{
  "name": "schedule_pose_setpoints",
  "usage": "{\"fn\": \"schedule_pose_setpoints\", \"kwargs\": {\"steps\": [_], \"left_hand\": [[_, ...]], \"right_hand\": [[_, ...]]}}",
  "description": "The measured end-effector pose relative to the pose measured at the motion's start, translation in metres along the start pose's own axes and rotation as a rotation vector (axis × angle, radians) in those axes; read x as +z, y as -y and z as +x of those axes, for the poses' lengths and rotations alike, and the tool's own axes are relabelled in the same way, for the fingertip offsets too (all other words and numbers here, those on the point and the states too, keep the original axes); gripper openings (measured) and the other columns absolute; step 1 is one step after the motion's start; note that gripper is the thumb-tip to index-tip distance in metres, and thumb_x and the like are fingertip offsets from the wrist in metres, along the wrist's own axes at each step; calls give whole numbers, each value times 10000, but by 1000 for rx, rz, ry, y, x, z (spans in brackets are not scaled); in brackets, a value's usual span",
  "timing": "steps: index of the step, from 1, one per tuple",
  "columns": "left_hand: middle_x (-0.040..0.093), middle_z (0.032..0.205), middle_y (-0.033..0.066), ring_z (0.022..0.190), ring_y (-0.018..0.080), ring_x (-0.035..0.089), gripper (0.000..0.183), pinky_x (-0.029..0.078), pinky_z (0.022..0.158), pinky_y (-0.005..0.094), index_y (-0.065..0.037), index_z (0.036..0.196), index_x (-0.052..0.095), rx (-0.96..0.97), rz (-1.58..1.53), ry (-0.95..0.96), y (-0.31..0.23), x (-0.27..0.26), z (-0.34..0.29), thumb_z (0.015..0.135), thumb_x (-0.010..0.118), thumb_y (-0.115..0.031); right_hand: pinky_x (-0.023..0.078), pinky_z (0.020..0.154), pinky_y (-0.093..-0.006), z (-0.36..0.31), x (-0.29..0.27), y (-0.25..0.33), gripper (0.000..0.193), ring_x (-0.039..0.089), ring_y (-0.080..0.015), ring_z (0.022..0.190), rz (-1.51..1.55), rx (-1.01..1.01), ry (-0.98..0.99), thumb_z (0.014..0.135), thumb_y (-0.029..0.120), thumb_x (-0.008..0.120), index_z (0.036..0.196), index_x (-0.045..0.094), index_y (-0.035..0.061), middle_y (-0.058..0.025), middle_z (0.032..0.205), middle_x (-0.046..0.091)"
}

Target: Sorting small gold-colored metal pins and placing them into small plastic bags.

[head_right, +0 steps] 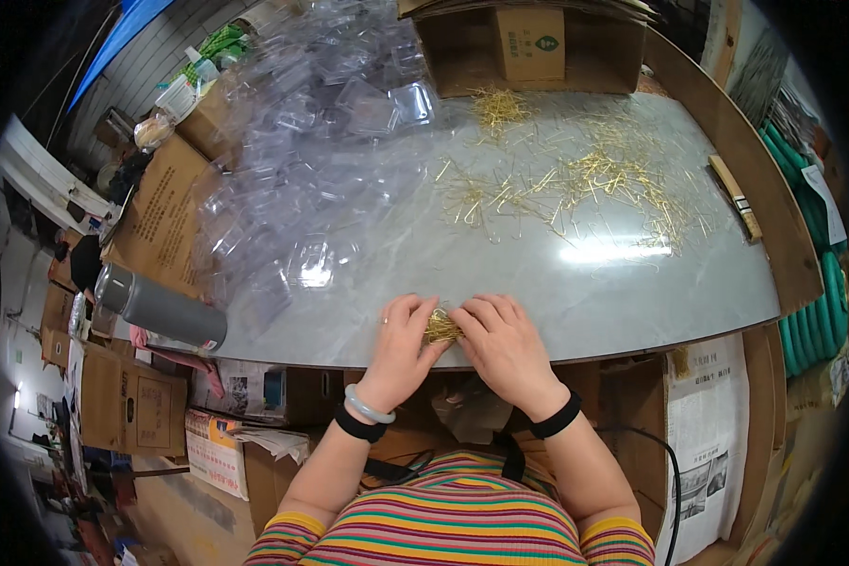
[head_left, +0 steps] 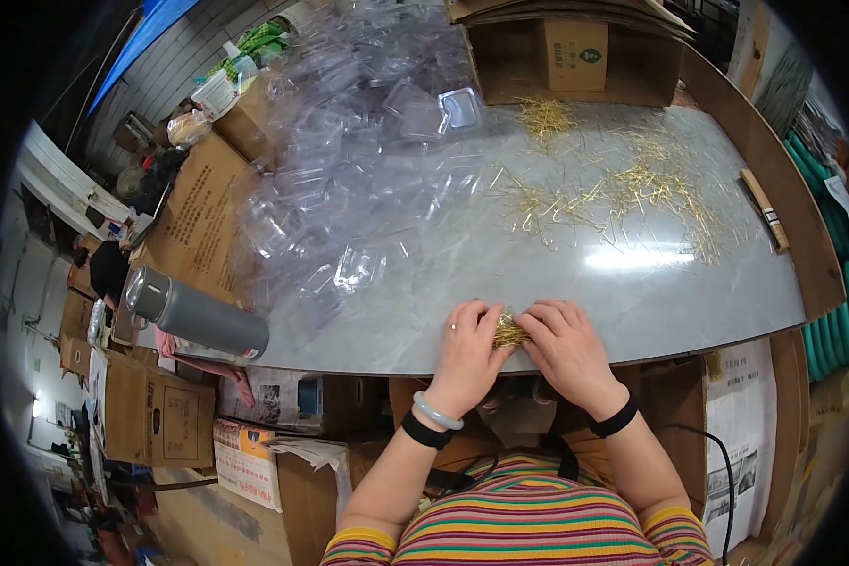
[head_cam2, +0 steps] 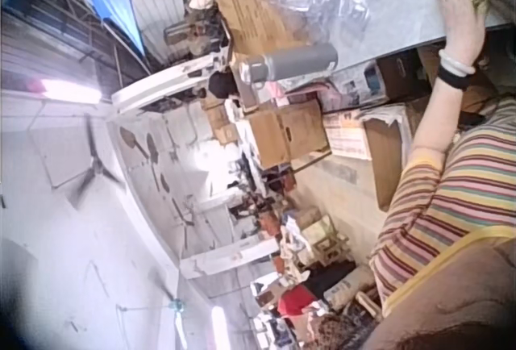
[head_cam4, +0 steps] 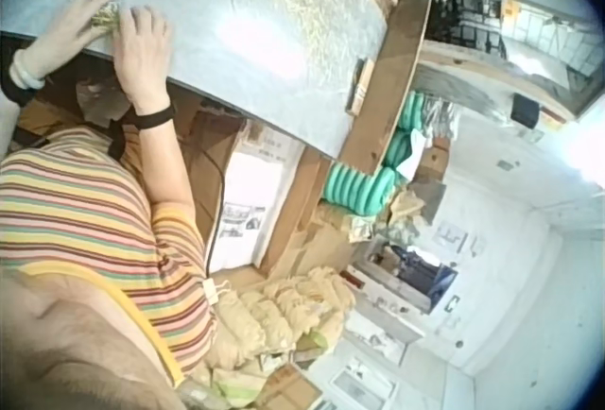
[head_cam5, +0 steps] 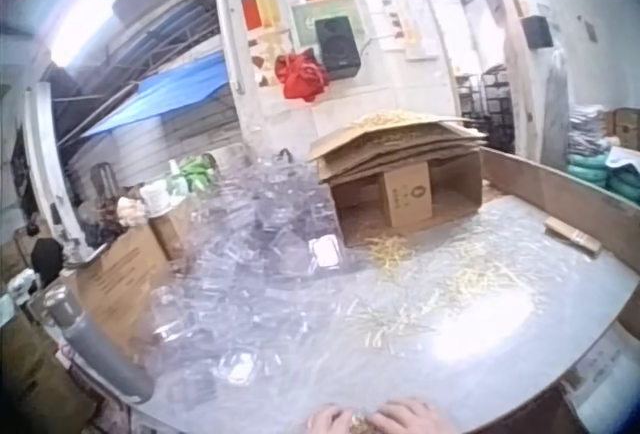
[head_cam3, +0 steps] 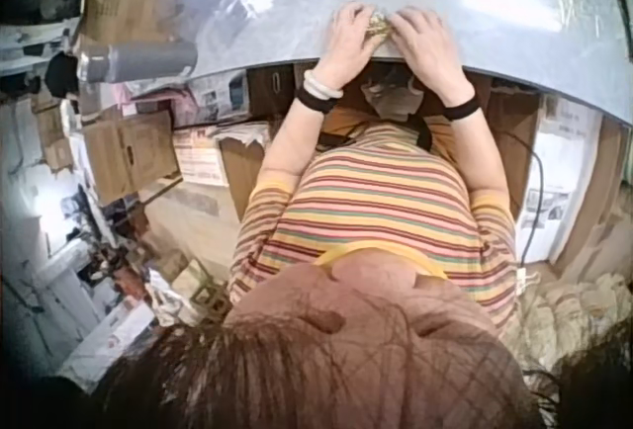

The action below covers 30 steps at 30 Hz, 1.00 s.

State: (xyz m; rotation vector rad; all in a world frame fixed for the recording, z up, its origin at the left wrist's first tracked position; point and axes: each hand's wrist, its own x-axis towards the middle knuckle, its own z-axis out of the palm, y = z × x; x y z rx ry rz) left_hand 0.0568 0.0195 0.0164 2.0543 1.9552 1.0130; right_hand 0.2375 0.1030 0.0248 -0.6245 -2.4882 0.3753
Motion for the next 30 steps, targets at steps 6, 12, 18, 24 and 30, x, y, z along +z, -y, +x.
{"fn": "schedule_pose_setpoints", "kwargs": {"steps": [6, 12, 18, 24, 30], "left_hand": [[433, 1304, 271, 1202, 451, 444, 613, 386, 1057, 493, 87, 1367, 429, -13, 35, -10, -11, 12, 7, 801, 660, 33], [356, 1440, 328, 1317, 492, 361, 866, 297, 1150, 511, 86, 1536, 66, 0, -147, 79, -3, 11, 1, 784, 493, 50], [333, 1523, 265, 1453, 440, 281, 889, 272, 1194, 459, 23, 1571, 90, -9, -329, -47, 0, 2, -1, 796, 524, 18], [435, 1453, 248, 1299, 419, 485, 525, 440, 1066, 438, -17, 1368, 511, -176, 79, 32, 68, -74, 28, 851, 601, -20], [581, 1174, 216, 1094, 418, 588, 283, 505, 921, 452, -18, 1142, 616, -272, 340, 175, 92, -77, 64, 860, 616, -44]], "right_hand": [[363, 1122, -504, -3, 3, 6, 606, 455, -429, 1307, 1, -22, 16, 835, 128, 642, 1381, 450, -52, -265, 1440, 438], [304, 1176, -494, 8, 5, 17, 623, 379, -425, 1382, -5, -8, 119, 857, 134, 628, 1406, 427, -81, -270, 1453, 433], [330, 1155, -489, 12, 9, 12, 507, 434, -393, 1339, -53, -34, 108, 902, 100, 601, 1373, 475, -39, -200, 1382, 508], [357, 1134, -476, 13, 3, 7, 506, 466, -374, 1315, -62, -27, 96, 907, 131, 627, 1373, 482, -6, -174, 1340, 540], [401, 1096, -460, 7, 1, 7, 529, 473, -373, 1304, 125, 36, -1, 881, 125, 665, 1362, 486, 0, -152, 1352, 536]]}}
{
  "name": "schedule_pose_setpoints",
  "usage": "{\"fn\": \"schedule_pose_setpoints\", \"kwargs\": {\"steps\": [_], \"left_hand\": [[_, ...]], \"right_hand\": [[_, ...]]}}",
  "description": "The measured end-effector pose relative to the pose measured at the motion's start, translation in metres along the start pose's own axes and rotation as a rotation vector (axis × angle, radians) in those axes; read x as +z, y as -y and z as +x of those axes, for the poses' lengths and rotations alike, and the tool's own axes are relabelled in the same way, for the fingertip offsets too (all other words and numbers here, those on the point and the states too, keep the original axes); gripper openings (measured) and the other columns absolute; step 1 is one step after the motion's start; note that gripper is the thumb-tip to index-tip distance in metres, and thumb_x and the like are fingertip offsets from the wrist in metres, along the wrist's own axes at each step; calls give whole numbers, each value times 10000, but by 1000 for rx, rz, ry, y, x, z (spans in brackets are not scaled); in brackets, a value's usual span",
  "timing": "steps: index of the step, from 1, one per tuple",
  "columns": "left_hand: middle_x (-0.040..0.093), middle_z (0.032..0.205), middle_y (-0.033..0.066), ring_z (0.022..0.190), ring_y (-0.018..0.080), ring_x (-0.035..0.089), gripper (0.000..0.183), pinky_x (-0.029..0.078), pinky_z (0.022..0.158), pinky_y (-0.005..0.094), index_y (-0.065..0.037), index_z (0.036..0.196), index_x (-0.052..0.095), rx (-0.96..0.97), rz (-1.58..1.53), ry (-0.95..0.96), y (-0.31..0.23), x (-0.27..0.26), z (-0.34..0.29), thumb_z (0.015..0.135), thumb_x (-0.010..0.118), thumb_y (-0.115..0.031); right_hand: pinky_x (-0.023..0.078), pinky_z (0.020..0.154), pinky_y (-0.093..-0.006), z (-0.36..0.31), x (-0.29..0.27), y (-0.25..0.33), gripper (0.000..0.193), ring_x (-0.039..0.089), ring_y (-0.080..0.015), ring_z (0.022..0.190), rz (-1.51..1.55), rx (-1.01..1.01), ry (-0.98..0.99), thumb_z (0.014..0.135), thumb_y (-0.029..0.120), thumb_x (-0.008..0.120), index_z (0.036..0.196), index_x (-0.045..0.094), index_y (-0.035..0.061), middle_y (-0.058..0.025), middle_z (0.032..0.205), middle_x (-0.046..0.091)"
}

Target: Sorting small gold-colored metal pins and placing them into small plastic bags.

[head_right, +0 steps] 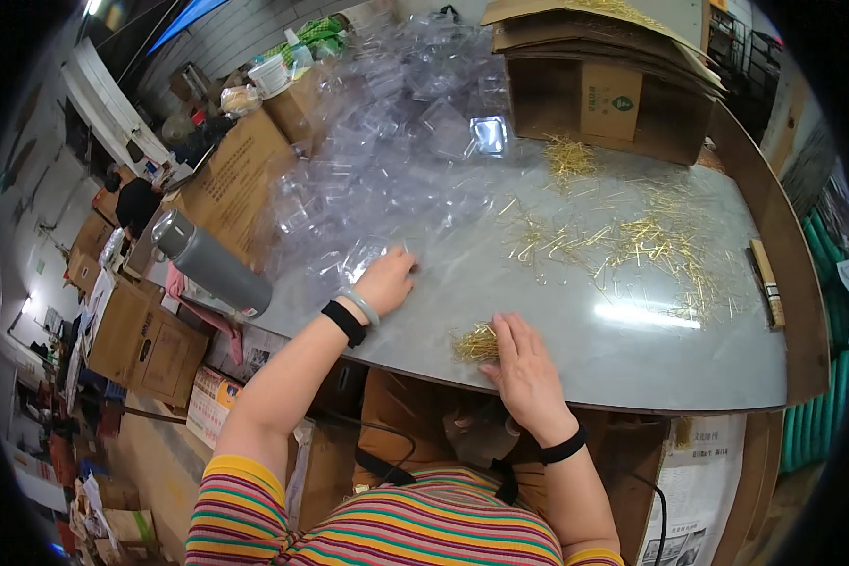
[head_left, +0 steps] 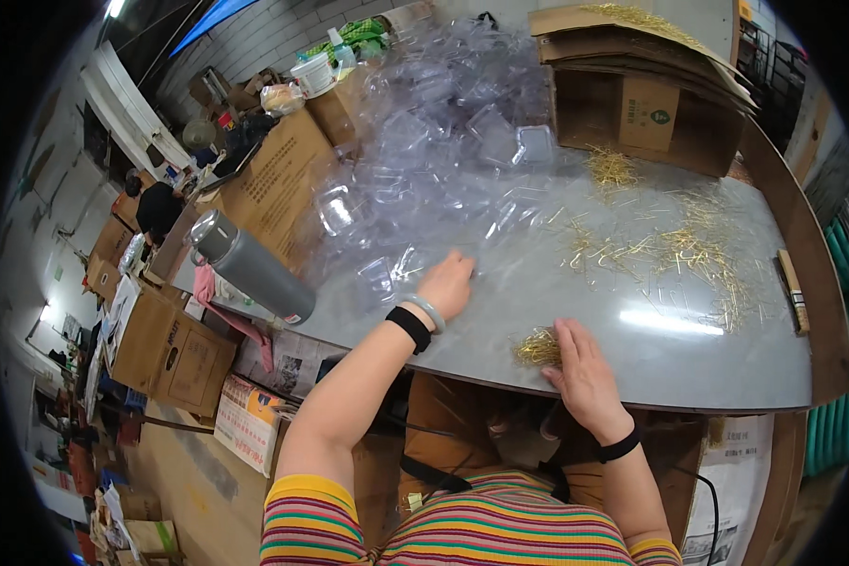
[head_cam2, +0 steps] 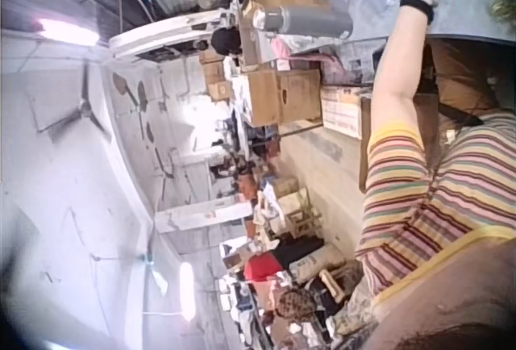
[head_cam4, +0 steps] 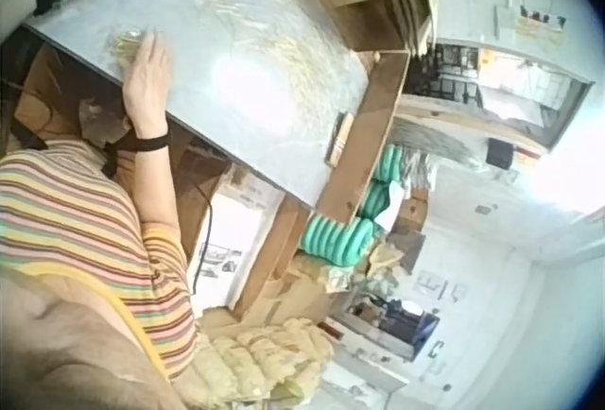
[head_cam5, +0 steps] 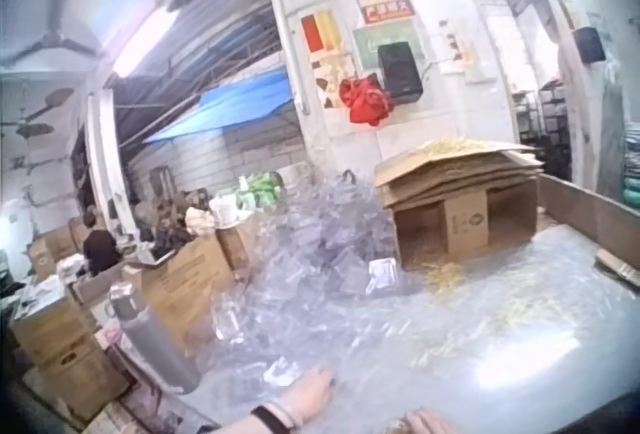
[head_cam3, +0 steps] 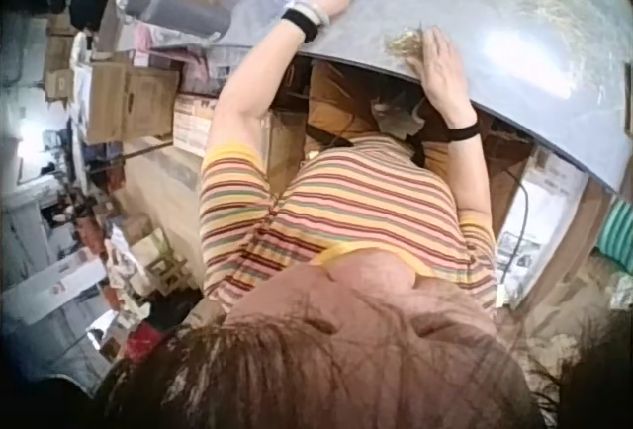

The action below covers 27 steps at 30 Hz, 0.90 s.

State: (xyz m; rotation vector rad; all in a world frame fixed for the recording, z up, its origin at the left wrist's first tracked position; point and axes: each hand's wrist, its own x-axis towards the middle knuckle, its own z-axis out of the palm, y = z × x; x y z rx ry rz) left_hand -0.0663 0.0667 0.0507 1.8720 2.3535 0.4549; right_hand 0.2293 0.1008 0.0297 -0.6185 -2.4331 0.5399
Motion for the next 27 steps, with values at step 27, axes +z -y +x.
{"fn": "schedule_pose_setpoints", "kwargs": {"steps": [27], "left_hand": [[678, 822, 136, 711, 276, 685, 283, 533, 647, 366, -9, 917, 596, -439, -646, -336, -20, 17, -92, 963, 637, -285]], "right_hand": [[376, 1123, -475, -1, 3, 4, 499, 494, -343, 1304, -231, -65, 23, 899, 158, 656, 1362, 514, 35, -144, 1350, 562]]}}
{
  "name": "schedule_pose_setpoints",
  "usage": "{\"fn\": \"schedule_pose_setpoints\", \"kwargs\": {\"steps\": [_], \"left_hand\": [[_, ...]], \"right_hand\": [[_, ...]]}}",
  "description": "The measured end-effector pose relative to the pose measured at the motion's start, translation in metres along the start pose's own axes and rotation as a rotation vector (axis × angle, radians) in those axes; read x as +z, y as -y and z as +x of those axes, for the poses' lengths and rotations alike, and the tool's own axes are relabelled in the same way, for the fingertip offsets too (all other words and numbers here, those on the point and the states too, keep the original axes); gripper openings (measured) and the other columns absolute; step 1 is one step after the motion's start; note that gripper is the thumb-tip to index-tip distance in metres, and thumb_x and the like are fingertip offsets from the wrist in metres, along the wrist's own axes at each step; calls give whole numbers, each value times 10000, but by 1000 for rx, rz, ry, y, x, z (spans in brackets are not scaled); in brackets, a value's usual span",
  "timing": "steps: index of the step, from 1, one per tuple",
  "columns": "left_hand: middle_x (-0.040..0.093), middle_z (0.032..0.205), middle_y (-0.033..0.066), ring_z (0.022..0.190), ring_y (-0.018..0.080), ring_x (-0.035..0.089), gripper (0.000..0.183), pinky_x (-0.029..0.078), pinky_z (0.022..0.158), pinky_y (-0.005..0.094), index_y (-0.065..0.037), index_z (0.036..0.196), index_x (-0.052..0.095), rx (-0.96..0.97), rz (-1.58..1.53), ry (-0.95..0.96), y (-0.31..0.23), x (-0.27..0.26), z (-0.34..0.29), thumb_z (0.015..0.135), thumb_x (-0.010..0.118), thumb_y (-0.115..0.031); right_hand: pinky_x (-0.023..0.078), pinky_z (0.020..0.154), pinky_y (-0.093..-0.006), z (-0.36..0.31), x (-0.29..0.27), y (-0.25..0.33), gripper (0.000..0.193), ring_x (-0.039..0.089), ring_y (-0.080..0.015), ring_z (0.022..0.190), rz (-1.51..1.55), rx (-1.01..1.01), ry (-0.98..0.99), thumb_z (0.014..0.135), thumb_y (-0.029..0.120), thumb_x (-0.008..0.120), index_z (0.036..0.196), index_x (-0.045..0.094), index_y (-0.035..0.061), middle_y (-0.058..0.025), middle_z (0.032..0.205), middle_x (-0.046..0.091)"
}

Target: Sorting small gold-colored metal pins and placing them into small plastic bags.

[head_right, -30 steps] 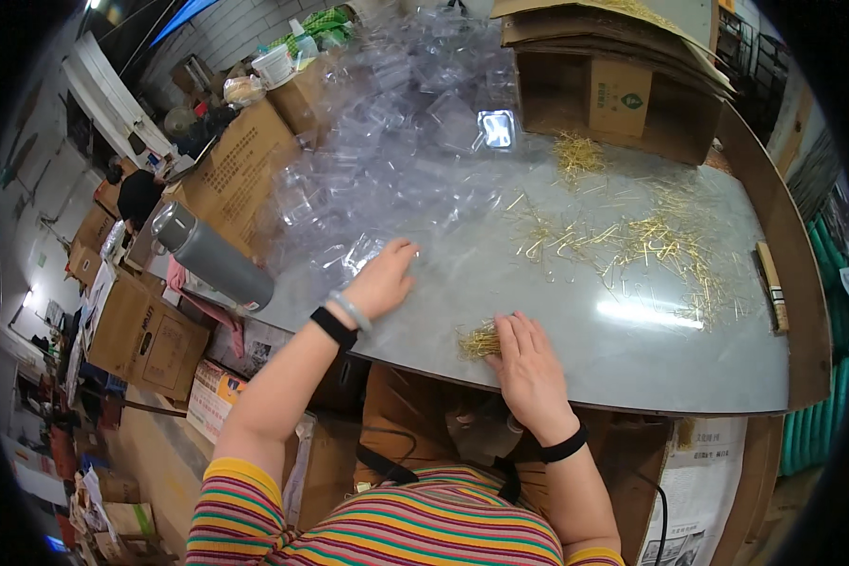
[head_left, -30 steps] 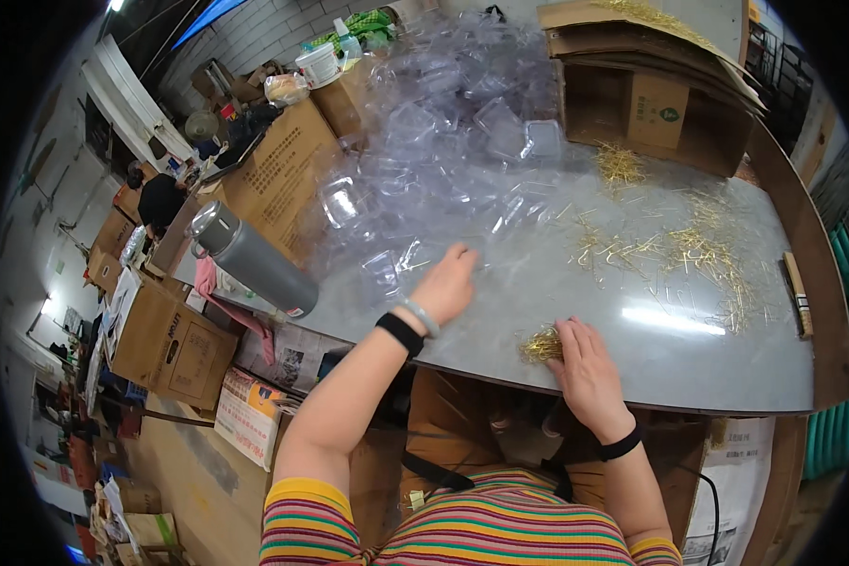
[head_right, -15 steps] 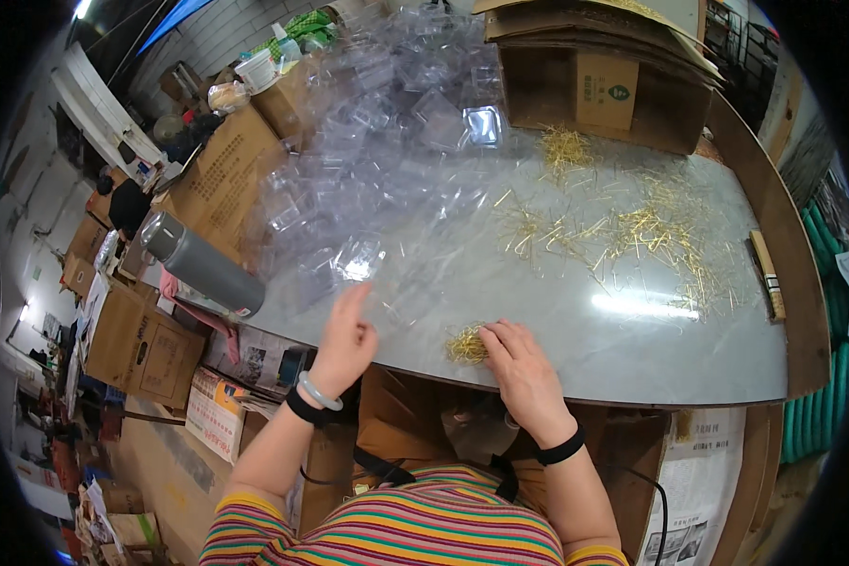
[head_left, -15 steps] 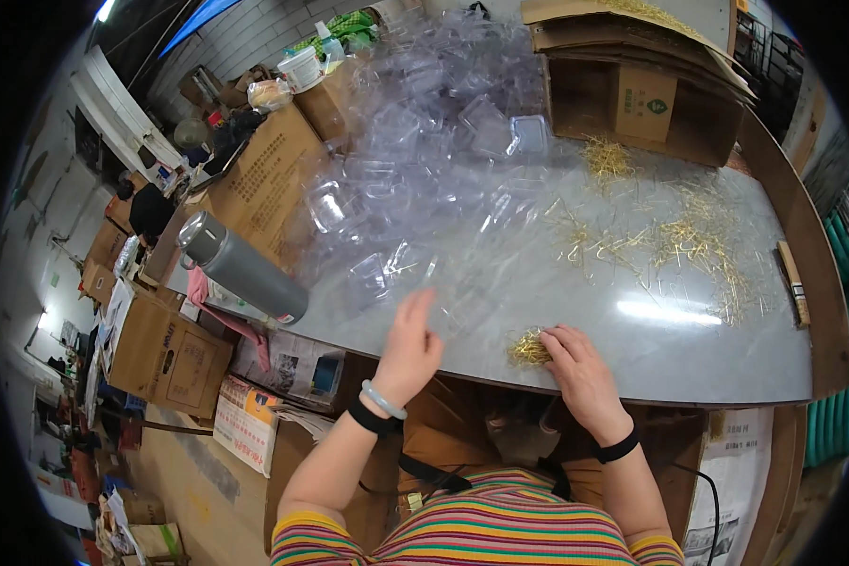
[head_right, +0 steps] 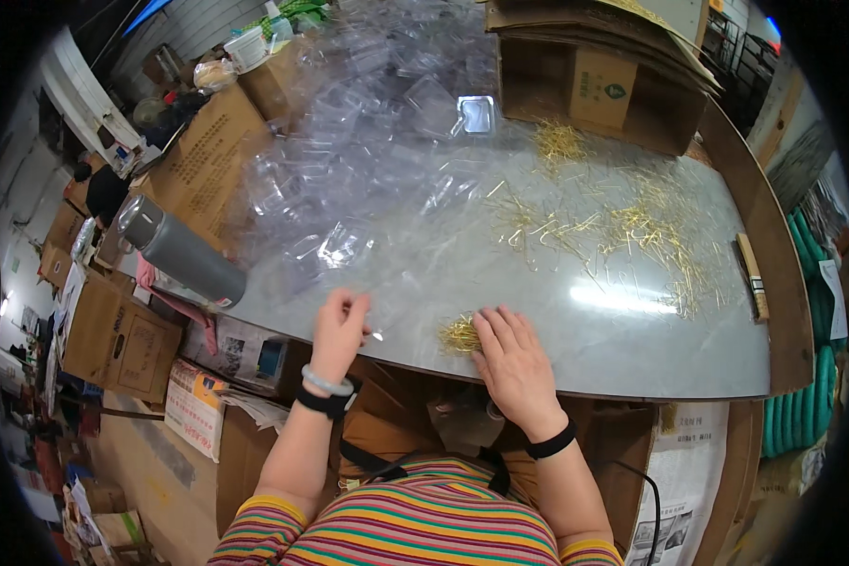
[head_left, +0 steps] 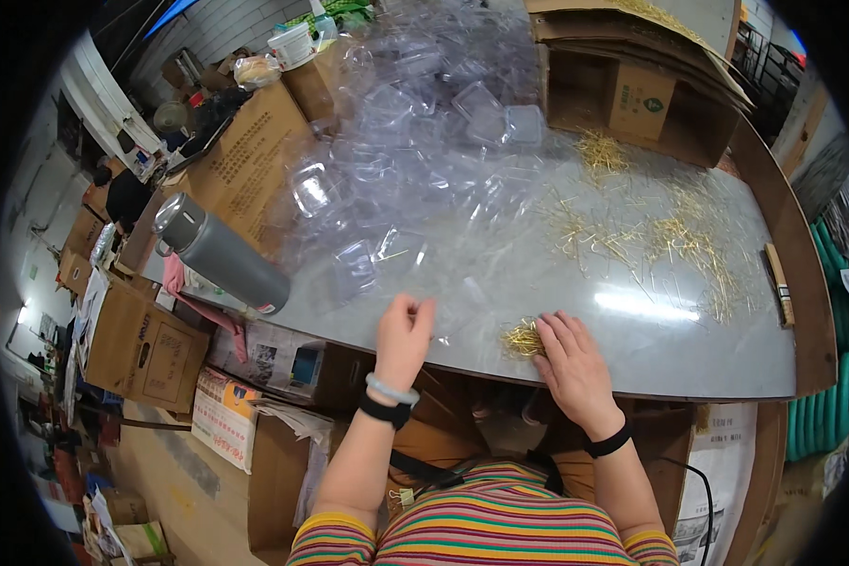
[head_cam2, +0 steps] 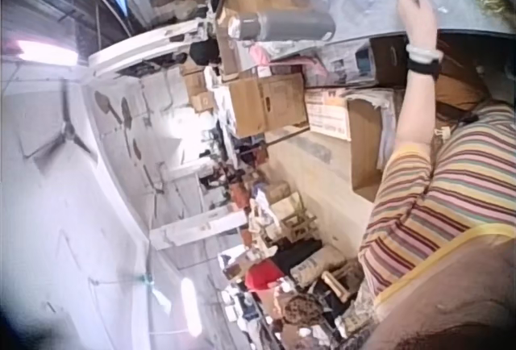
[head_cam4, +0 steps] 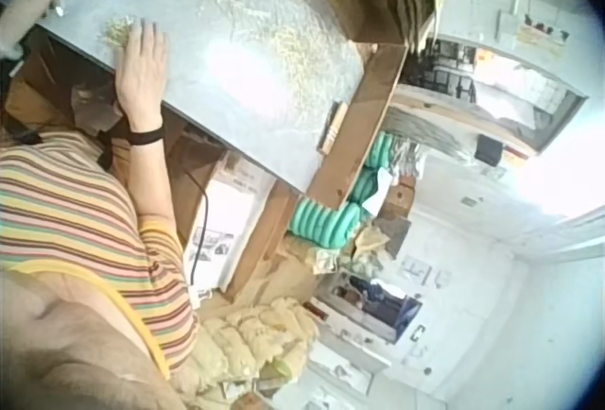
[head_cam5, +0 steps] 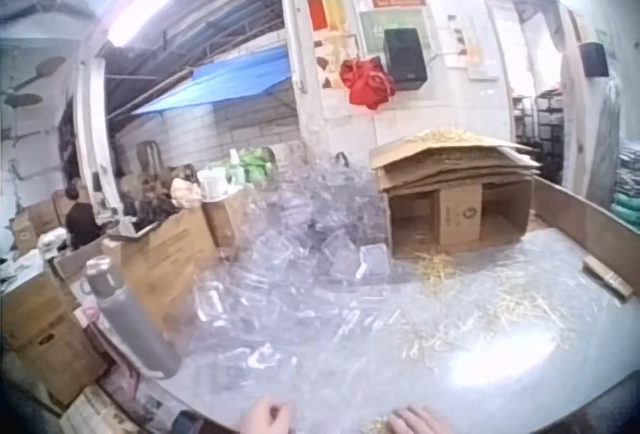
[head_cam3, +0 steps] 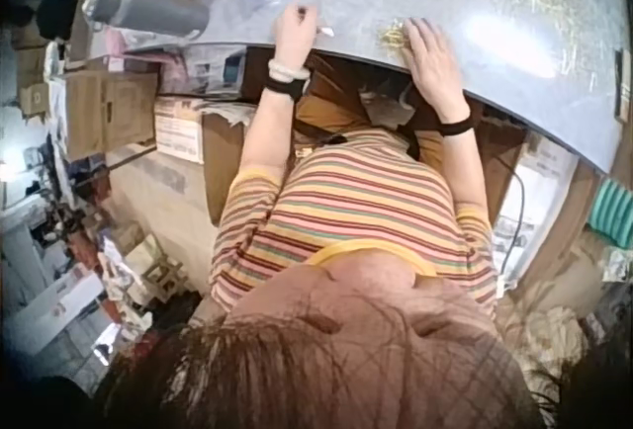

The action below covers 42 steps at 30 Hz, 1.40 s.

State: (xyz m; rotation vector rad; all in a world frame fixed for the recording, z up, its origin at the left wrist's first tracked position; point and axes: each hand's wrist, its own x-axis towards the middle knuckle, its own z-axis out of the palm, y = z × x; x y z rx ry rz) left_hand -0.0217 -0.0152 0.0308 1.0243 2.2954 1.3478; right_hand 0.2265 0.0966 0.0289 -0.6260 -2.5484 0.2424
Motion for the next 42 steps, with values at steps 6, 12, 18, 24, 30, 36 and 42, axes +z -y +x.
{"fn": "schedule_pose_setpoints", "kwargs": {"steps": [6, 12, 18, 24, 30, 36, 42], "left_hand": [[677, 1012, 171, 828, 240, 716, 154, 606, 707, 348, 19, 935, 550, -213, -670, 224, 10, -26, -83, 1010, 566, -115], [674, 1012, 161, 897, 268, 725, 155, 615, 729, 368, -25, 888, 513, -551, -682, 569, 53, -12, -108, 1014, 553, -105], [638, 1033, 141, 997, 334, 698, 185, 608, 855, 432, -21, 1023, 528, -568, -980, 546, 42, 17, -86, 1061, 491, -198], [647, 1069, 109, 1061, 294, 682, 205, 599, 889, 453, -34, 1069, 530, -565, -1131, 526, 29, 12, -101, 1086, 425, -209], [636, 972, 57, 928, 154, 677, 196, 604, 861, 376, -72, 975, 510, -497, -1058, 394, 10, -3, -122, 1083, 448, -223], [639, 897, 87, 788, 138, 639, 158, 520, 643, 294, -45, 1034, 497, -72, -695, 265, -12, 45, -66, 1064, 498, -200], [655, 818, 147, 744, 326, 647, 229, 510, 655, 426, -21, 1064, 520, 436, 156, 66, -47, 83, -31, 1029, 540, -246]], "right_hand": [[373, 1137, -461, -1, 3, -2, 474, 489, -345, 1315, 79, 9, 45, 901, 92, 635, 1355, 514, 23, -145, 1354, 560], [373, 1139, -467, 13, 3, 6, 448, 497, -355, 1311, 115, -8, 76, 904, 30, 594, 1346, 516, 25, -135, 1351, 565], [352, 1161, -469, 14, 3, 5, 487, 465, -347, 1351, 162, -139, 183, 861, -24, 527, 1345, 527, 28, -126, 1394, 537], [339, 1176, -482, -7, 0, 42, 547, 436, -346, 1382, 248, -256, 280, 805, -23, 570, 1348, 538, 33, -143, 1401, 527], [346, 1167, -509, -25, 0, 58, 505, 500, -369, 1322, 600, -170, 246, 851, -12, 654, 1342, 544, 37, -158, 1328, 563], [406, 1109, -530, -1, -15, 37, 332, 577, -368, 1210, 499, -48, -64, 910, 13, 635, 1239, 611, 39, -160, 1218, 607], [483, 996, -446, 1, 1, -1, 281, 597, -366, 1105, 395, 112, -234, 884, -13, 649, 1159, 637, 43, -157, 1145, 616]]}}
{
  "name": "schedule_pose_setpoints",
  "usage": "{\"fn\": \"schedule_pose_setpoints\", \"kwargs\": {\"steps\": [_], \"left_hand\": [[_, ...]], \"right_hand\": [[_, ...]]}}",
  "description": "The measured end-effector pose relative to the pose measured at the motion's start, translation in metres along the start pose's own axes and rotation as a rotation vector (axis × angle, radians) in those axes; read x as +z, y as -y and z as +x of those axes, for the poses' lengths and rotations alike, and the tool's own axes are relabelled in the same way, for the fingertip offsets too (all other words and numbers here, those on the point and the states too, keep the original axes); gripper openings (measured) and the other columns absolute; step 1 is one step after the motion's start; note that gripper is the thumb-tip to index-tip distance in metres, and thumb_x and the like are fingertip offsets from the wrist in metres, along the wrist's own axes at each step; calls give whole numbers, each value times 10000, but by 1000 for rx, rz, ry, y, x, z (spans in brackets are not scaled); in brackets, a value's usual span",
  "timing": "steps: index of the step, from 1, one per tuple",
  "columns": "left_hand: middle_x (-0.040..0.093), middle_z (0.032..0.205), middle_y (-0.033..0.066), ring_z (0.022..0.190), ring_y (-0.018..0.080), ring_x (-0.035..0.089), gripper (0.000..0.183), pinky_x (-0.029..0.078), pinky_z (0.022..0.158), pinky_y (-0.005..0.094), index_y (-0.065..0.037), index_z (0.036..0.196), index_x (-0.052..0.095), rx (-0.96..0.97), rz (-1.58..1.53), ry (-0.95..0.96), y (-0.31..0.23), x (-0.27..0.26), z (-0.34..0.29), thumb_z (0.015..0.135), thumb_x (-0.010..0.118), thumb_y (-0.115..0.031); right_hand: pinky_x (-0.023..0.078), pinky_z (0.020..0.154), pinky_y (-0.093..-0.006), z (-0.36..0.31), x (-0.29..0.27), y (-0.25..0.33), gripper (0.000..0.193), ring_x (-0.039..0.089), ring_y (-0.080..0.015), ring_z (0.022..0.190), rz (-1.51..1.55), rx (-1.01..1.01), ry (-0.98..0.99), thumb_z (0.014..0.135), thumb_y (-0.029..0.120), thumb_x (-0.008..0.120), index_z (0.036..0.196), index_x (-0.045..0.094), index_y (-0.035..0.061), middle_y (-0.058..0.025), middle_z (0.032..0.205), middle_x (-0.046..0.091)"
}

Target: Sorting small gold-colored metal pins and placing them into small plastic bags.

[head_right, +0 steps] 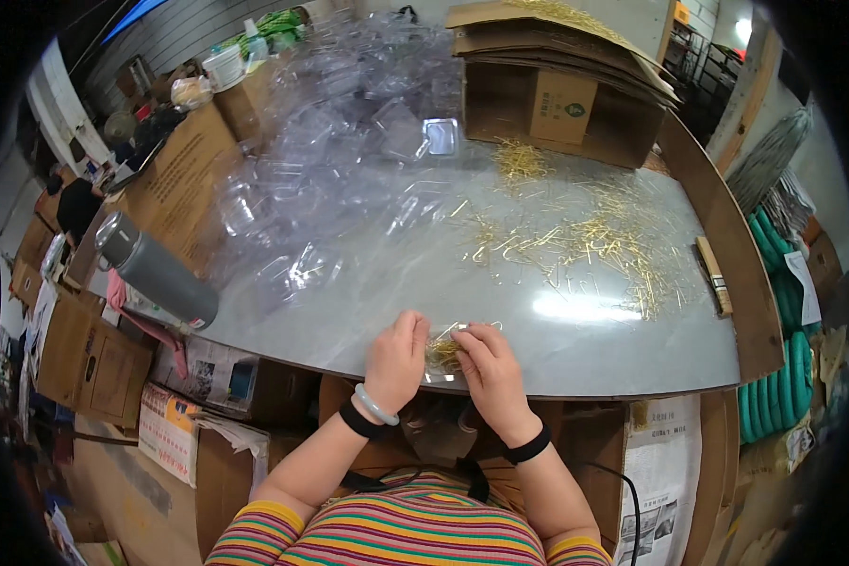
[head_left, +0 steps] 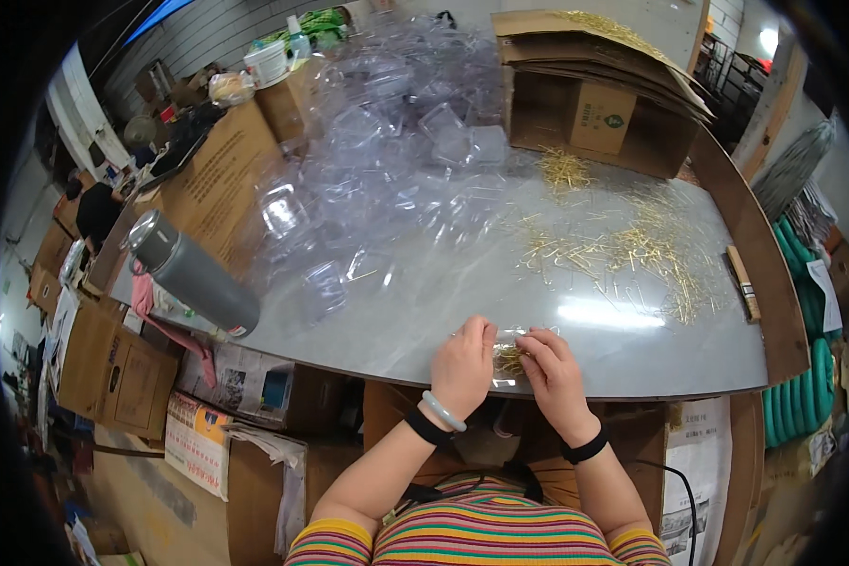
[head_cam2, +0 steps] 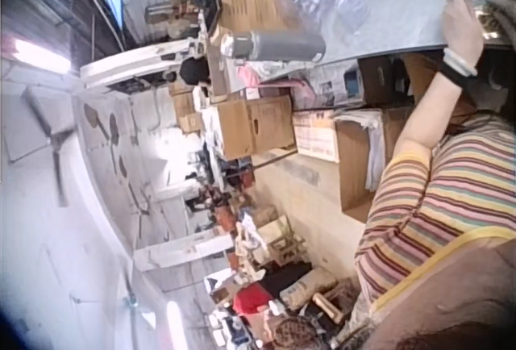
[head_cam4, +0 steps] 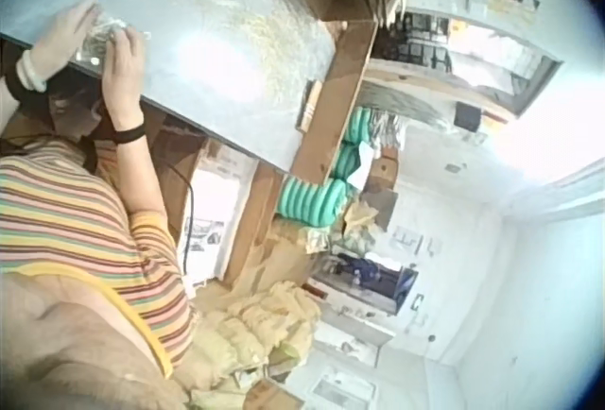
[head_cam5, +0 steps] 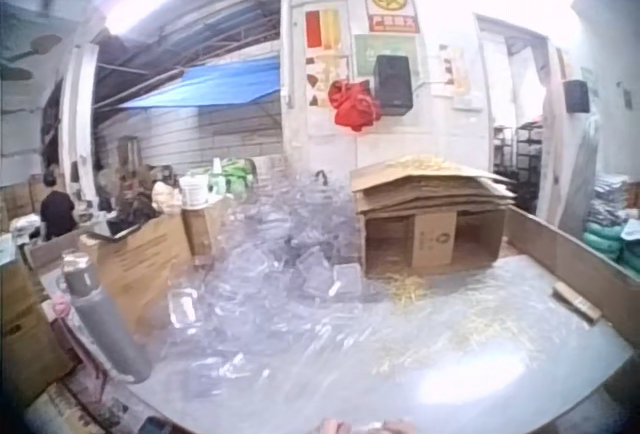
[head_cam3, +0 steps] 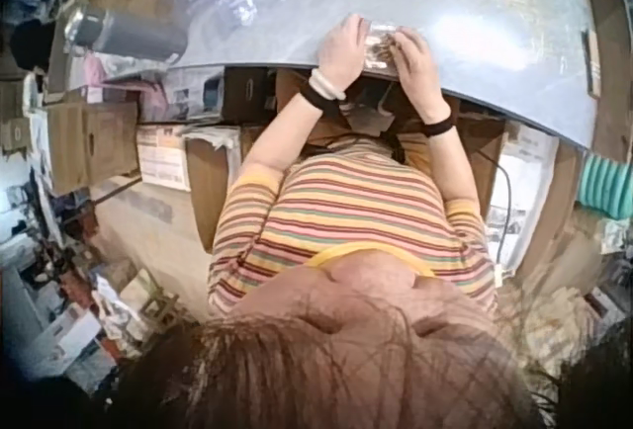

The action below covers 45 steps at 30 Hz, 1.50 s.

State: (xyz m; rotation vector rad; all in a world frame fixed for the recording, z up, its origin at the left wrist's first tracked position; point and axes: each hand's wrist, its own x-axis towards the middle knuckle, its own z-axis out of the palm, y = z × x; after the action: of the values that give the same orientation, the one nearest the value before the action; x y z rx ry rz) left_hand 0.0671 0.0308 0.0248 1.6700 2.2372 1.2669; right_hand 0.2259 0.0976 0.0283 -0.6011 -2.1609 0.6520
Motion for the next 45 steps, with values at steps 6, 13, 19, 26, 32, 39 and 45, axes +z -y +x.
{"fn": "schedule_pose_setpoints", "kwargs": {"steps": [6, 13, 19, 26, 32, 39, 45], "left_hand": [[420, 1475, 216, 1397, 415, 349, 622, 284, 1144, 529, 5, 1405, 446, 363, 114, 225, 6, 0, -12, 963, 592, -407], [347, 1531, 205, 1423, 425, 309, 708, 255, 1165, 551, -7, 1420, 443, 366, 155, 261, 7, -1, -13, 921, 641, -467], [400, 1494, 206, 1413, 425, 323, 683, 258, 1163, 549, -16, 1405, 459, 397, 155, 255, 6, 0, -9, 913, 663, -443], [480, 1412, 202, 1357, 431, 401, 579, 313, 1138, 526, -21, 1277, 516, 356, 14, 184, 11, 5, -10, 849, 759, -326], [500, 1376, 204, 1332, 431, 427, 552, 336, 1122, 513, -22, 1222, 525, 366, 39, 186, 13, 5, -10, 830, 780, -315], [503, 1372, 202, 1312, 435, 437, 544, 346, 1115, 509, -22, 1226, 535, 364, 11, 172, 12, 4, -10, 834, 778, -310], [511, 1363, 198, 1300, 428, 448, 542, 380, 1088, 494, -20, 1228, 542, 349, -12, 171, 12, 3, -10, 813, 789, -266]], "right_hand": [[498, 941, -408, 0, -6, -3, 301, 587, -344, 1121, -29, 13, 48, 814, -46, 690, 1097, 638, 41, -150, 1143, 607], [420, 1064, -416, -2, -42, -11, 536, 487, -373, 1271, 231, 91, 135, 799, 78, 718, 1303, 539, 44, -188, 1340, 515], [436, 1057, -410, -6, -46, -22, 563, 517, -343, 1258, 100, 89, 195, 810, 63, 720, 1343, 541, 34, -158, 1338, 548], [475, 1004, -409, -2, -29, -6, 457, 568, -343, 1184, -201, -118, 169, 819, -55, 643, 1266, 590, 26, -139, 1266, 603], [481, 947, -422, -11, -43, -14, 415, 587, -374, 1096, -58, 103, -111, 857, 40, 663, 1267, 599, 31, -171, 1262, 610], [507, 870, -405, -16, -28, -16, 378, 603, -337, 1040, 68, 112, 5, 857, 29, 687, 1230, 625, 36, -136, 1147, 663], [518, 855, -378, -14, -17, -6, 434, 608, -324, 1008, 56, 86, -50, 877, 3, 656, 1302, 577, 43, -129, 1142, 661]]}}
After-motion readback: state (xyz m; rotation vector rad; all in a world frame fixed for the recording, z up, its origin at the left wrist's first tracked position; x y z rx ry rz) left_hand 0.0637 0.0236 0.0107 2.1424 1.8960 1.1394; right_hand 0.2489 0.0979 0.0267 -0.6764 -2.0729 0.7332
